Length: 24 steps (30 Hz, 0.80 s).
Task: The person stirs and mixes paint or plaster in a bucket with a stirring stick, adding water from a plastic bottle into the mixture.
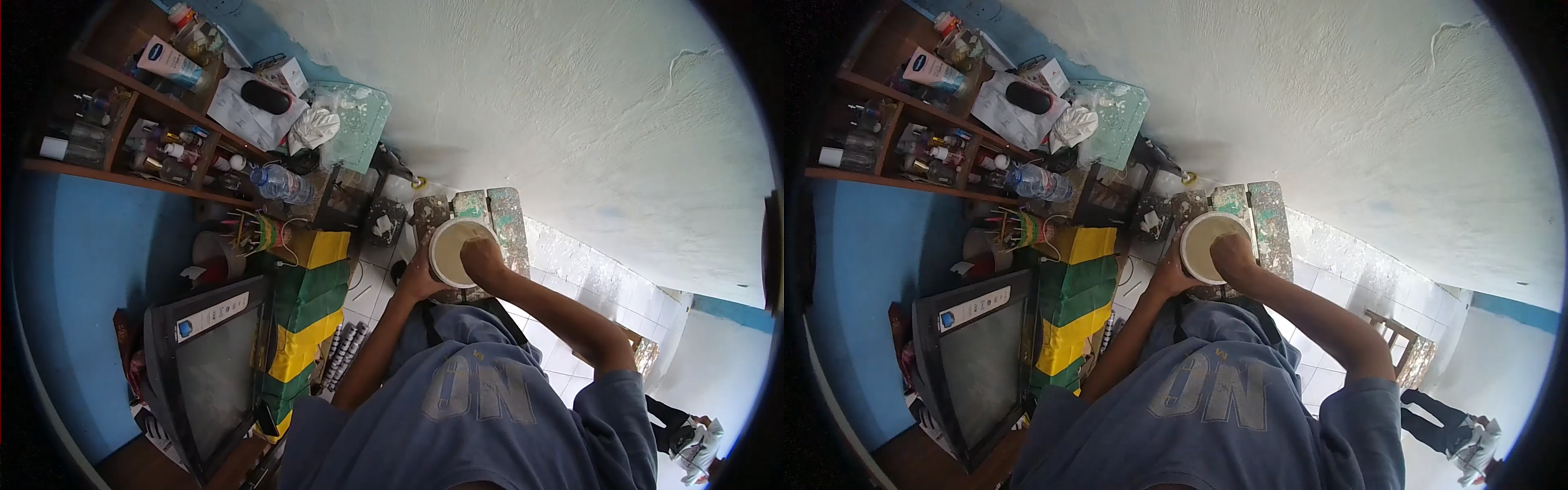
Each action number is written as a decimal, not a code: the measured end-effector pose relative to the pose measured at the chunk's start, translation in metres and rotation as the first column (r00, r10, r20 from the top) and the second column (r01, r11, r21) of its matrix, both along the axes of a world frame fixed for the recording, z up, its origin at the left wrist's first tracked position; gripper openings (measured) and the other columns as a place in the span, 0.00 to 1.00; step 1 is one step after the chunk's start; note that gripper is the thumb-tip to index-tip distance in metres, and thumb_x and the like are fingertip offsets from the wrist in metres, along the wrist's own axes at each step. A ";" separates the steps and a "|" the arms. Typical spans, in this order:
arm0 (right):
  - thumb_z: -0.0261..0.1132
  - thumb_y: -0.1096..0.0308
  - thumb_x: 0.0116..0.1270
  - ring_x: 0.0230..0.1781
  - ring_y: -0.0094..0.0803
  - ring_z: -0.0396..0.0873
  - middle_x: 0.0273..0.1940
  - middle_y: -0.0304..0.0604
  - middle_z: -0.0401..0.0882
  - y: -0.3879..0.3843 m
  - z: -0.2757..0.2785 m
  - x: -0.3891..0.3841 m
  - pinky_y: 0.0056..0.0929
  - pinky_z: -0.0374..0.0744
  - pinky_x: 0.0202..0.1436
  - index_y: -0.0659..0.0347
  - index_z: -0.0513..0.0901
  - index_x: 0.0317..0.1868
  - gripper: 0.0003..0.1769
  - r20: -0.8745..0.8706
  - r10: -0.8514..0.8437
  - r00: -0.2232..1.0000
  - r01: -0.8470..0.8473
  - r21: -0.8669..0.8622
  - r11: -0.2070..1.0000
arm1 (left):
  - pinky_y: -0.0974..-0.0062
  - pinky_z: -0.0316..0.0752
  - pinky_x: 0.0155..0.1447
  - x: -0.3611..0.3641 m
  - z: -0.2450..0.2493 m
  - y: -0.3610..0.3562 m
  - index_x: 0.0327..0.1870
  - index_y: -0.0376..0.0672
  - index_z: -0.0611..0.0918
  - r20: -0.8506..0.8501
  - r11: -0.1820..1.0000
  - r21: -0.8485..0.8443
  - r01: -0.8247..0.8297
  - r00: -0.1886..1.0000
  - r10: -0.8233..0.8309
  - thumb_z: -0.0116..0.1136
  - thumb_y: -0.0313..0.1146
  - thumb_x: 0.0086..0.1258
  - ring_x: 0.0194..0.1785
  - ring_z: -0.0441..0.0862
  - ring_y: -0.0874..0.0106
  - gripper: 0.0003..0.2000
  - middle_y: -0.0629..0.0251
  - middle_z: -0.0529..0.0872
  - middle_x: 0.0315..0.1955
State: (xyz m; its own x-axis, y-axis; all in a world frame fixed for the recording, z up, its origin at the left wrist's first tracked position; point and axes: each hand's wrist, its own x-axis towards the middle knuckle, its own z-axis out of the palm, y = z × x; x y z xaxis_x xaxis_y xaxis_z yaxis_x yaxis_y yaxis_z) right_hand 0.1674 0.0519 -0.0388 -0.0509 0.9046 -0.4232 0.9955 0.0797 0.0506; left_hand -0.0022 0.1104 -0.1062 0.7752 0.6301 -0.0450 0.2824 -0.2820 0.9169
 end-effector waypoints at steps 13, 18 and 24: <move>0.60 0.72 0.56 0.31 0.44 0.85 0.28 0.52 0.84 -0.005 -0.017 -0.018 0.39 0.81 0.34 0.63 0.84 0.29 0.07 -0.294 -0.069 0.953 0.072 -0.002 0.997 | 0.59 0.58 0.74 -0.001 -0.003 0.008 0.72 0.38 0.51 -0.046 0.999 0.043 0.000 0.999 0.002 0.80 0.46 0.38 0.73 0.57 0.51 0.60 0.48 0.58 0.71; 0.60 0.74 0.56 0.31 0.45 0.85 0.27 0.54 0.83 -0.007 0.011 0.002 0.40 0.81 0.32 0.65 0.81 0.35 0.07 -0.229 -0.060 0.971 0.067 0.021 0.998 | 0.58 0.59 0.73 -0.001 -0.003 0.002 0.72 0.38 0.52 -0.013 0.999 0.038 -0.006 1.000 0.006 0.80 0.46 0.37 0.73 0.58 0.51 0.60 0.47 0.58 0.70; 0.60 0.70 0.58 0.35 0.37 0.86 0.31 0.48 0.85 0.006 -0.008 0.014 0.35 0.82 0.33 0.58 0.85 0.29 0.07 -0.074 -0.065 0.995 0.063 -0.030 0.998 | 0.58 0.58 0.74 -0.001 0.002 -0.002 0.72 0.38 0.51 -0.031 0.999 0.042 -0.006 0.999 0.008 0.80 0.46 0.38 0.73 0.58 0.50 0.61 0.47 0.58 0.70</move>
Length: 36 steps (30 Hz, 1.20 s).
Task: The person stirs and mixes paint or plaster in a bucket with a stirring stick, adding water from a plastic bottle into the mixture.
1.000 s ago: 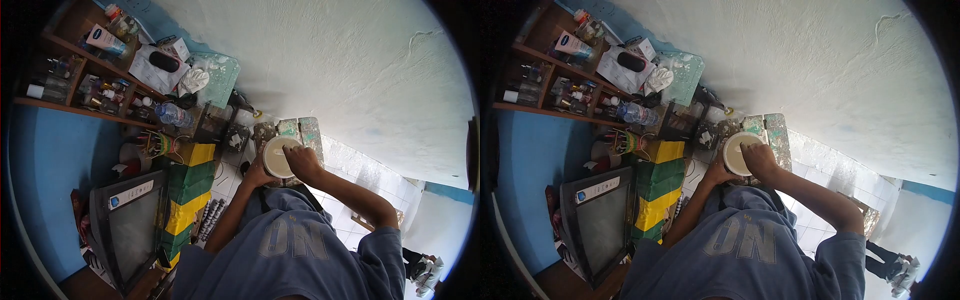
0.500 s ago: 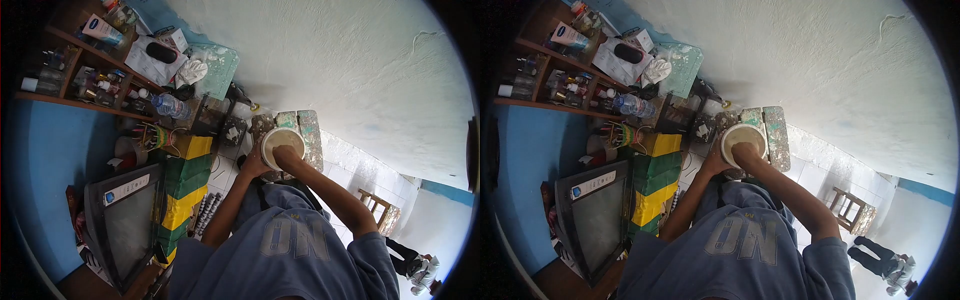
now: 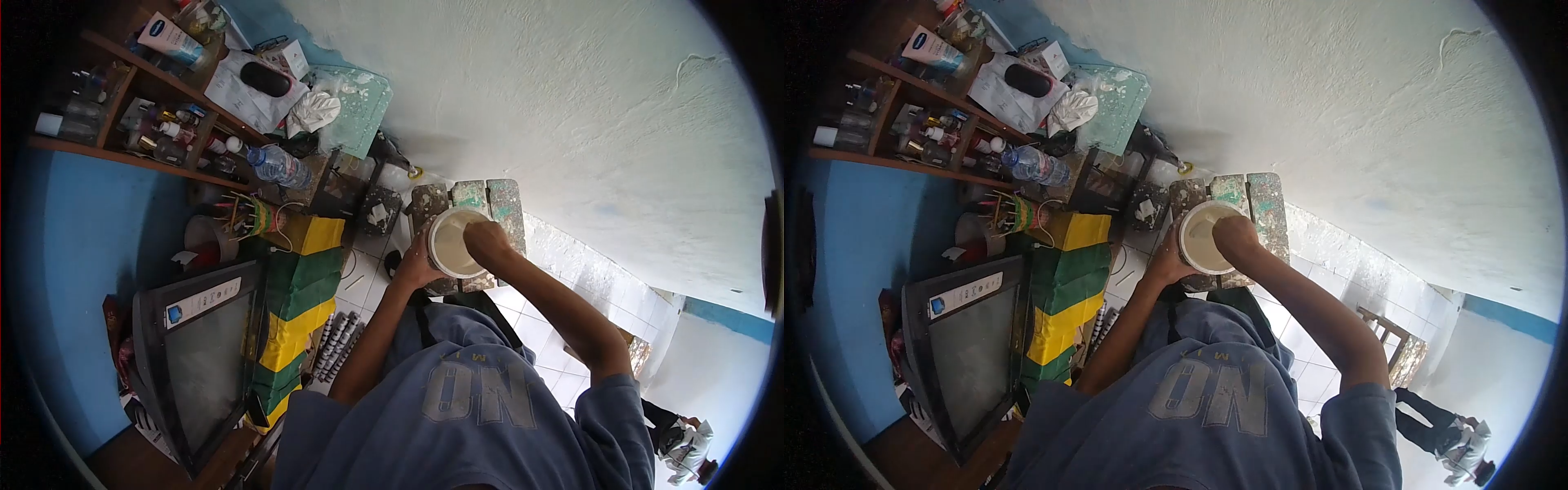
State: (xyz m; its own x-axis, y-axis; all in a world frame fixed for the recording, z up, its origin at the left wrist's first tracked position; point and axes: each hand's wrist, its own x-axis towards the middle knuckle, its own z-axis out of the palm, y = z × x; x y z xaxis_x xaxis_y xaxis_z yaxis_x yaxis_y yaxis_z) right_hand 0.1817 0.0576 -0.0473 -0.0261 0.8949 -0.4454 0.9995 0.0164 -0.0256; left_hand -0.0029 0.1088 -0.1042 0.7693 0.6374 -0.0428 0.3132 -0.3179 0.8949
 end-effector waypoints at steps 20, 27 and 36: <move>0.59 0.73 0.56 0.31 0.47 0.84 0.28 0.54 0.83 -0.010 0.015 -0.002 0.42 0.82 0.35 0.63 0.85 0.27 0.07 -0.207 -0.055 0.977 0.068 0.056 0.996 | 0.59 0.59 0.73 0.001 -0.004 0.000 0.72 0.38 0.52 -0.037 0.999 0.047 -0.017 0.999 0.018 0.80 0.41 0.40 0.73 0.57 0.51 0.58 0.48 0.58 0.70; 0.60 0.71 0.57 0.32 0.46 0.85 0.30 0.52 0.84 -0.002 -0.017 -0.025 0.39 0.83 0.37 0.61 0.86 0.27 0.08 -0.100 -0.157 0.982 0.156 -0.026 0.987 | 0.60 0.62 0.72 -0.001 -0.008 -0.002 0.72 0.39 0.52 -0.074 1.000 0.000 -0.028 0.997 0.028 0.79 0.40 0.40 0.72 0.59 0.51 0.57 0.48 0.60 0.69; 0.61 0.63 0.55 0.37 0.53 0.83 0.34 0.62 0.82 0.012 -0.039 -0.013 0.43 0.80 0.42 0.70 0.84 0.29 0.15 -0.242 -0.470 0.849 0.382 -0.333 0.862 | 0.58 0.63 0.71 -0.001 -0.012 -0.003 0.72 0.39 0.50 -0.058 0.999 -0.001 -0.044 0.997 0.044 0.80 0.40 0.39 0.71 0.60 0.50 0.59 0.48 0.59 0.70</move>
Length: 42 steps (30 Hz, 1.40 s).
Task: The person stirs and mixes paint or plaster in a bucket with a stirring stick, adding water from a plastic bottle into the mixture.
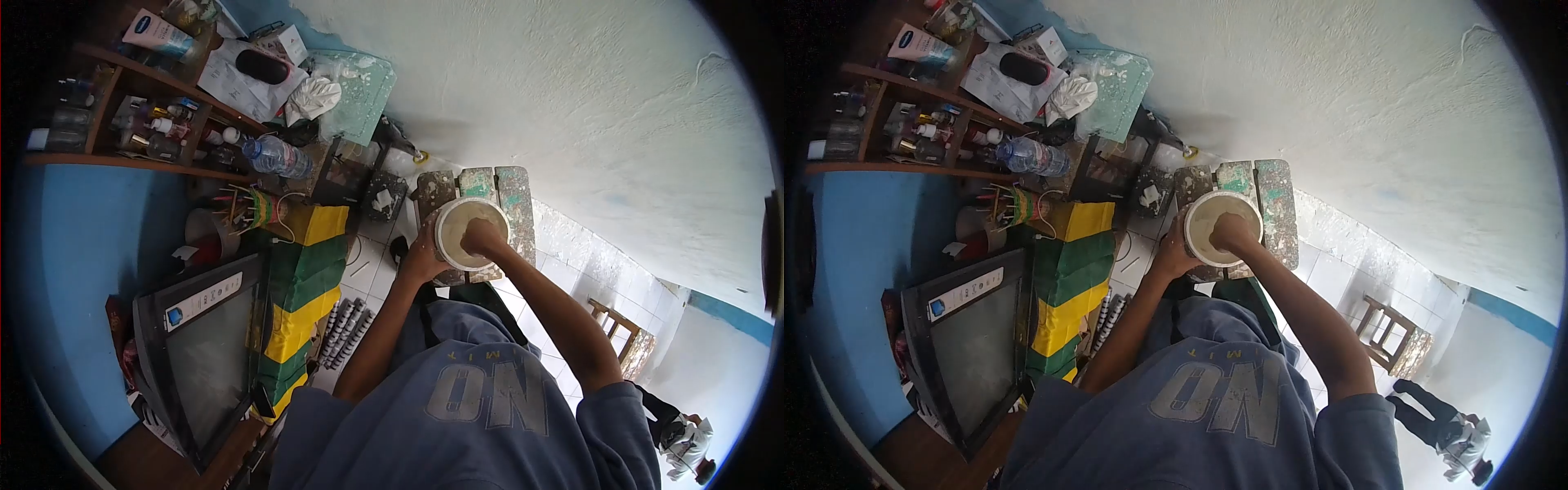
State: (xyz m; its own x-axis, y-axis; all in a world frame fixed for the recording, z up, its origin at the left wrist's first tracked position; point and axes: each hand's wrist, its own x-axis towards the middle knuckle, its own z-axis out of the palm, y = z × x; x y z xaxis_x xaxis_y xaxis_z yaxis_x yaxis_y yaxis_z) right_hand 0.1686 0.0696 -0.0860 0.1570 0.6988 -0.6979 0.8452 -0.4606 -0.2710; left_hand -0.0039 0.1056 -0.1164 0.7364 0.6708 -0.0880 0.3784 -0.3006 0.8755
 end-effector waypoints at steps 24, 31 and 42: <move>0.62 0.72 0.56 0.35 0.43 0.85 0.32 0.53 0.84 -0.011 -0.002 -0.014 0.39 0.83 0.40 0.63 0.86 0.28 0.06 0.240 0.122 0.963 -0.200 0.336 0.920 | 0.58 0.62 0.71 0.001 -0.001 -0.002 0.72 0.39 0.51 0.003 1.000 -0.008 -0.009 1.000 0.009 0.80 0.41 0.39 0.71 0.60 0.49 0.58 0.47 0.59 0.69; 0.61 0.73 0.56 0.34 0.48 0.84 0.31 0.56 0.83 -0.012 0.007 -0.010 0.41 0.82 0.38 0.64 0.85 0.27 0.07 0.121 0.258 0.958 -0.285 0.351 0.892 | 0.59 0.60 0.72 -0.002 -0.004 0.005 0.71 0.38 0.52 0.042 0.999 0.047 0.004 0.999 -0.006 0.80 0.41 0.38 0.72 0.58 0.50 0.59 0.46 0.59 0.69; 0.59 0.73 0.57 0.33 0.46 0.84 0.29 0.54 0.83 -0.025 0.052 0.012 0.40 0.83 0.36 0.63 0.84 0.29 0.07 0.220 0.200 0.955 -0.266 0.332 0.905 | 0.59 0.61 0.72 0.000 -0.002 0.004 0.71 0.38 0.53 0.034 1.000 -0.003 0.000 0.999 0.001 0.80 0.42 0.38 0.72 0.59 0.50 0.58 0.46 0.60 0.69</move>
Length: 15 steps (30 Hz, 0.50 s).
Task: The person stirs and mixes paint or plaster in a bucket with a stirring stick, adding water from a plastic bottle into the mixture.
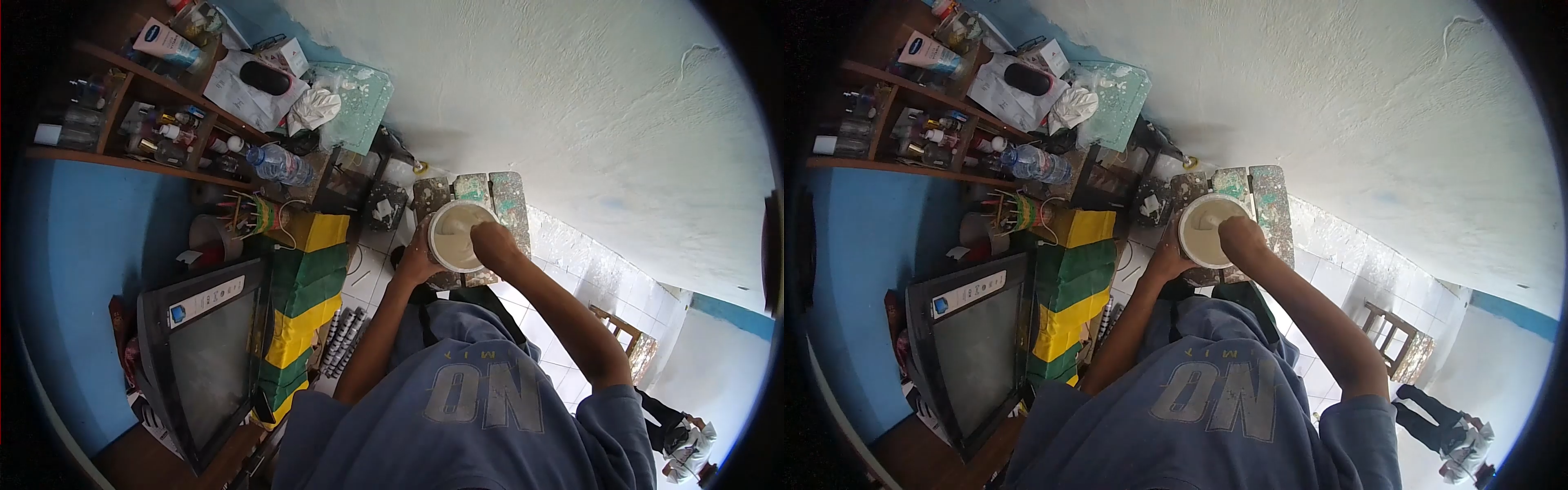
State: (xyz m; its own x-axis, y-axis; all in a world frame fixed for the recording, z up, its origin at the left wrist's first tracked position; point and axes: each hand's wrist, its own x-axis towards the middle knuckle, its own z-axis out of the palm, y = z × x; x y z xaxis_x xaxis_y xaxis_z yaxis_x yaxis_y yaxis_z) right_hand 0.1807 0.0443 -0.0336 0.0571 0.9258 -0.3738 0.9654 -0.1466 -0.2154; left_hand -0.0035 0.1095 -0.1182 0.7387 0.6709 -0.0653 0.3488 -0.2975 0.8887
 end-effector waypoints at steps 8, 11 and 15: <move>0.59 0.70 0.58 0.32 0.44 0.85 0.31 0.50 0.85 0.018 -0.045 -0.020 0.39 0.83 0.36 0.61 0.87 0.29 0.09 0.075 0.000 0.997 -0.003 0.040 0.999 | 0.59 0.61 0.72 -0.001 0.003 -0.008 0.71 0.38 0.53 -0.029 1.000 0.027 -0.010 1.000 0.011 0.80 0.40 0.39 0.72 0.59 0.50 0.58 0.46 0.60 0.69; 0.57 0.73 0.58 0.32 0.48 0.84 0.31 0.56 0.83 0.013 -0.054 -0.020 0.41 0.82 0.35 0.65 0.84 0.29 0.09 -0.033 0.080 0.996 -0.078 0.039 0.996 | 0.59 0.61 0.72 -0.002 0.002 -0.005 0.71 0.38 0.53 -0.033 0.999 0.034 -0.014 0.999 0.015 0.80 0.40 0.38 0.72 0.60 0.50 0.58 0.46 0.61 0.68; 0.56 0.75 0.57 0.32 0.52 0.83 0.30 0.59 0.82 0.003 -0.046 -0.022 0.45 0.81 0.36 0.67 0.83 0.30 0.08 -0.118 0.105 0.987 -0.102 0.038 0.994 | 0.59 0.61 0.72 -0.002 -0.002 -0.005 0.71 0.38 0.52 -0.024 1.000 0.021 0.000 1.000 0.000 0.80 0.41 0.38 0.72 0.59 0.50 0.58 0.46 0.60 0.69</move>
